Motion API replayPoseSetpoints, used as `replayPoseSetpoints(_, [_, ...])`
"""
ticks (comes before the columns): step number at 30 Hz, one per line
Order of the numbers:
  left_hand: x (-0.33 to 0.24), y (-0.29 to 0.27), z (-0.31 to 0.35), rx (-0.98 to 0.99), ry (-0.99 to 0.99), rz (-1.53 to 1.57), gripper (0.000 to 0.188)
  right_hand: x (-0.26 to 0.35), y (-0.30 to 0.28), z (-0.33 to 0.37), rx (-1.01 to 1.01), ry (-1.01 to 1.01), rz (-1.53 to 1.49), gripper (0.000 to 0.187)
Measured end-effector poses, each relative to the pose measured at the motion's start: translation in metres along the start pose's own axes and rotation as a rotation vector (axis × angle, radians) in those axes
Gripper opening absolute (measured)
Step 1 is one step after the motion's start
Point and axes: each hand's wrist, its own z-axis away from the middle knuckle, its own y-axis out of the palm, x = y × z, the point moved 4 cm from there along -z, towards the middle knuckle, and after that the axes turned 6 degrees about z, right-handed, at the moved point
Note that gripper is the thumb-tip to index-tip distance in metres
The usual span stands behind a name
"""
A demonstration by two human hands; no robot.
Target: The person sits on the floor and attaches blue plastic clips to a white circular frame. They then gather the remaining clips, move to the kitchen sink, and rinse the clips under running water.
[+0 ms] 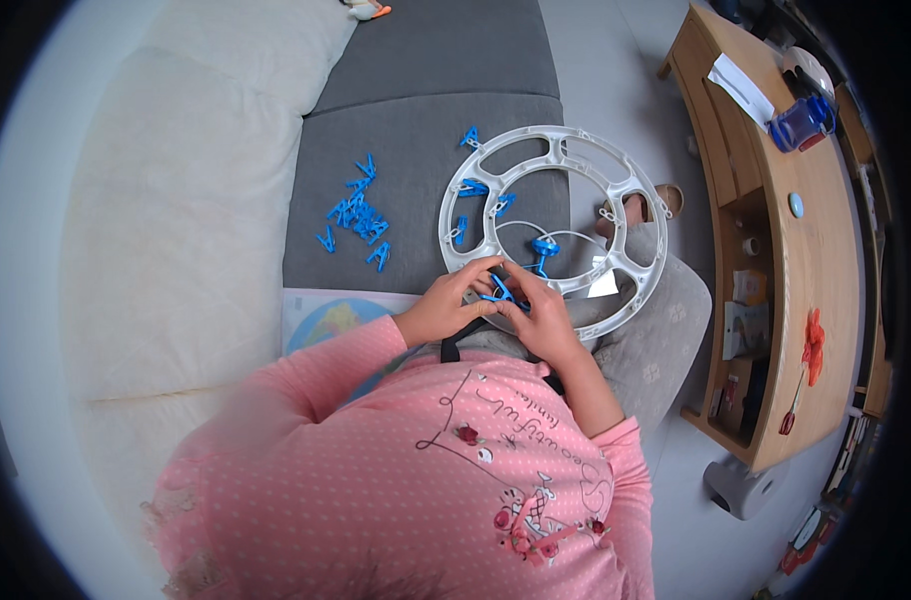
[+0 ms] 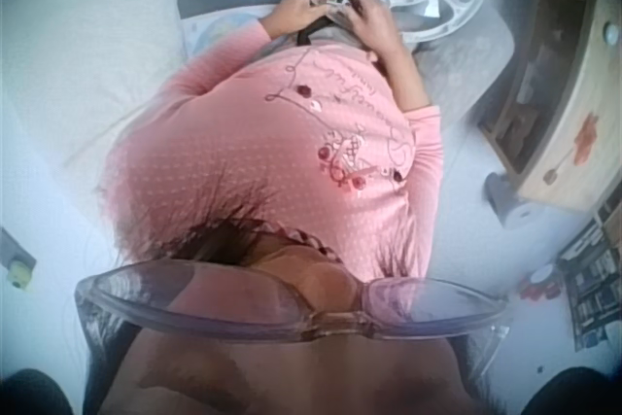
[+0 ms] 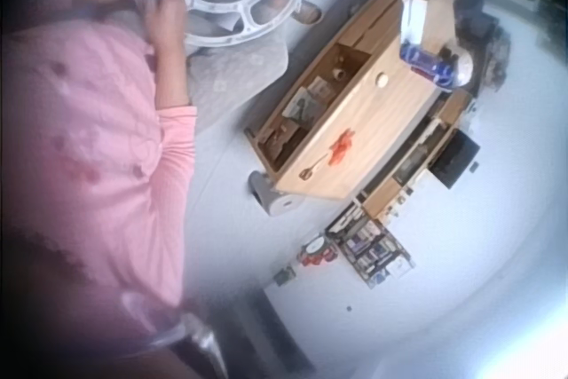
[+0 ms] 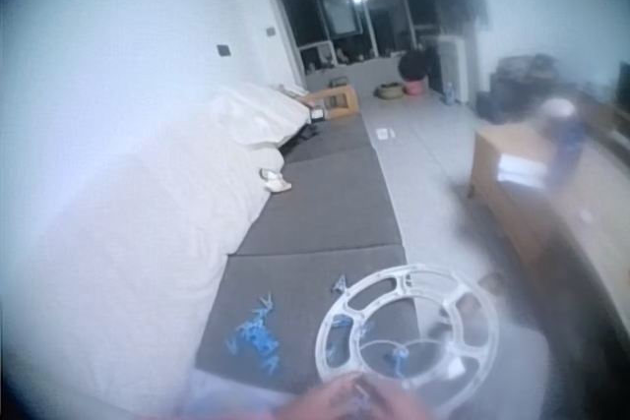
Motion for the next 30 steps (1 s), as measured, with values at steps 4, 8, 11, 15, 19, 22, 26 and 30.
replayPoseSetpoints(4, [0.013,-0.019,0.0,-0.156,-0.006,-0.054,0.026,-0.004,0.004,0.003,0.123,0.112,-0.139,0.054])
replayPoseSetpoints(8, [0.056,-0.071,0.009,-0.498,-0.035,0.022,0.015,-0.014,0.011,0.004,0.087,0.078,-0.07,0.052])
replayPoseSetpoints(11, [0.044,-0.07,0.009,-0.387,-0.006,-0.143,0.019,-0.011,0.011,0.001,0.166,-0.061,0.129,0.042])
replayPoseSetpoints(15, [0.012,-0.021,0.009,-0.043,0.212,-0.403,0.029,-0.01,0.016,0.002,0.243,-0.118,0.212,0.03])
replayPoseSetpoints(19, [0.022,-0.01,0.012,0.05,0.221,-0.508,0.03,-0.013,0.016,0.004,0.239,-0.105,0.184,0.019])
replayPoseSetpoints(22, [0.017,-0.021,0.016,-0.004,0.251,-0.548,0.027,-0.011,0.013,0.004,0.2,-0.087,0.164,0.017])
replayPoseSetpoints(26, [0.015,-0.068,0.016,-0.419,0.221,-0.75,0.025,-0.014,0.013,0.004,0.197,-0.095,0.168,0.016])
replayPoseSetpoints(30, [0.026,-0.09,0.003,-0.604,0.2,-0.915,0.022,-0.015,0.012,0.005,0.19,-0.116,0.182,0.016])
